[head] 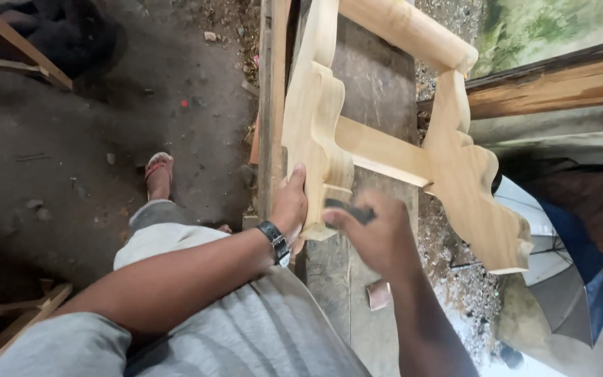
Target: The person sands a carved wooden object, likely a chair leg, using a sanding block. They hold the object with one hand and rub the sanding block along its curved surfaces and edges. The person occasionally pauses to feel the surface with their hand.
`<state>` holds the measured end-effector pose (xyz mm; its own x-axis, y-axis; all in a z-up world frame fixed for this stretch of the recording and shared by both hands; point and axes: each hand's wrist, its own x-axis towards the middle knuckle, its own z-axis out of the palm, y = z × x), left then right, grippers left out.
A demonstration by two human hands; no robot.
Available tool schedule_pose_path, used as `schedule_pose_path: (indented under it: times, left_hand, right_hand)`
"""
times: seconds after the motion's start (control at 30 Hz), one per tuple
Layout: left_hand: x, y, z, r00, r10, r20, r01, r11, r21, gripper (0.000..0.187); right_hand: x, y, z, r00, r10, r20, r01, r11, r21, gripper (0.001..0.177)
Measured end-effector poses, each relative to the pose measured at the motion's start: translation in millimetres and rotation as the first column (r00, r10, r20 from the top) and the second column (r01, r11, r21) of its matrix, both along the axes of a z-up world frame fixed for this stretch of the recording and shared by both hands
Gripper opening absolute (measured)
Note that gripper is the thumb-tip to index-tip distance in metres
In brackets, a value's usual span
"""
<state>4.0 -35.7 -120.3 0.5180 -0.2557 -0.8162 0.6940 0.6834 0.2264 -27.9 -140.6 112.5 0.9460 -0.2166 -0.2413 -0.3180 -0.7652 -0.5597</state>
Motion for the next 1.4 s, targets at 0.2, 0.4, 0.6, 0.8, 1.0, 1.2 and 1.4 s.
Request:
schedule_pose_path:
  times: [0.2, 0.4, 0.6, 0.8, 1.0, 1.2, 1.4]
  left_hand:
    - [3.8, 1.7, -19.4, 0.994, -0.086, 0.060, 0.080, 0.993, 0.088, 0.066]
    - [2.6, 27.2, 68.1, 0.997, -0.062, 0.040, 0.060, 0.997, 0.054, 0.061]
    - [2.2, 22.5, 43.8, 0.998, -0.053, 0.030, 0.052, 0.998, 0.031, 0.065]
    - [-1.7, 36.6, 71.9, 0.996, -0.086, -0.026, 0.086, 0.996, 0.015, 0.073]
    - [5.0, 39.6, 83.0, 0.992, -0.124, -0.022, 0.124, 0.992, -0.004, 0.079]
    - [7.7, 50.7, 115.7, 0.995, -0.099, -0.006, 0.099, 0.995, -0.011, 0.069]
    - [6.0, 53.1, 133.0, 0.992, -0.125, 0.001, 0.125, 0.992, -0.027, 0.071]
  right_hand:
    - [7.7, 14.8, -8.7, 0.905, 0.098, 0.415, -0.069, 0.994, -0.085, 0.064]
    - [11.9, 3.2, -23.4, 0.930, 0.186, 0.316, -0.165, 0.982, -0.090, 0.064]
    - [14.1, 18.3, 18.6, 0.986, 0.148, 0.070, -0.155, 0.983, 0.101, 0.061]
    - [11.8, 6.5, -43.7, 0.885, 0.221, 0.410, -0.111, 0.955, -0.274, 0.066]
    - [12.0, 8.9, -2.1, 0.985, 0.157, 0.067, -0.158, 0.987, 0.017, 0.064]
    - [5.8, -1.9, -22.9, 0.935, 0.167, 0.314, -0.134, 0.983, -0.125, 0.068]
    - [15.3, -9.1, -48.2, 0.859, 0.234, 0.456, -0.177, 0.970, -0.164, 0.069]
